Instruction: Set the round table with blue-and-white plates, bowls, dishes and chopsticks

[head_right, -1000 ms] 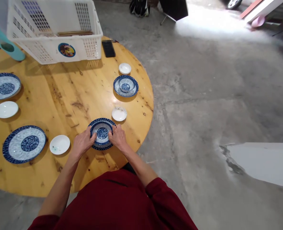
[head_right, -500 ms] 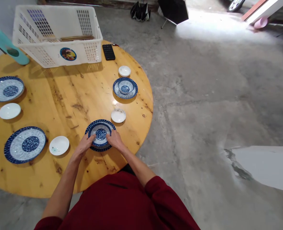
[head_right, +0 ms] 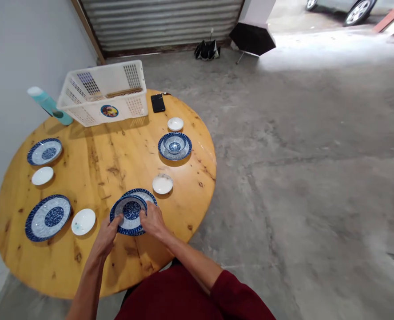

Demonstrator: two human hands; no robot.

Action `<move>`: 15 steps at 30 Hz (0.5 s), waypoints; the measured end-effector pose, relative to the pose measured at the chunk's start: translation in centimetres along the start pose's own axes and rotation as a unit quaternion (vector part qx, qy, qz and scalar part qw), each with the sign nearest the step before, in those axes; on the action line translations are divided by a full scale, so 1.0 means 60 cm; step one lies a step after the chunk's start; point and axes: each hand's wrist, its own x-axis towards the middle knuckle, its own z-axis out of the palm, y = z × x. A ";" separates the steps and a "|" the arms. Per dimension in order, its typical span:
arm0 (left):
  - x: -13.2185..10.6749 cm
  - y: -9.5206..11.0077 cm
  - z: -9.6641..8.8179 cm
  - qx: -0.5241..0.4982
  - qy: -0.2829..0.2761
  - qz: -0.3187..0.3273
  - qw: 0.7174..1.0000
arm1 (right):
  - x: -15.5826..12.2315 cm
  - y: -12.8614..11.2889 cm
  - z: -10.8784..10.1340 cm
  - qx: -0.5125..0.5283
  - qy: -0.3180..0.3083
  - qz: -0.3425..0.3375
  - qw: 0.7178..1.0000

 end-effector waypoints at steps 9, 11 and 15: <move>-0.063 0.040 0.071 0.033 -0.118 0.102 0.987 | -0.100 0.039 -0.079 0.039 0.116 -0.014 0.992; -0.076 0.034 0.090 0.031 -0.154 0.126 0.980 | -0.132 0.055 -0.085 0.048 0.149 0.008 0.988; -0.103 0.007 0.116 0.026 -0.209 0.140 0.967 | -0.191 0.088 -0.077 0.079 0.198 0.046 0.976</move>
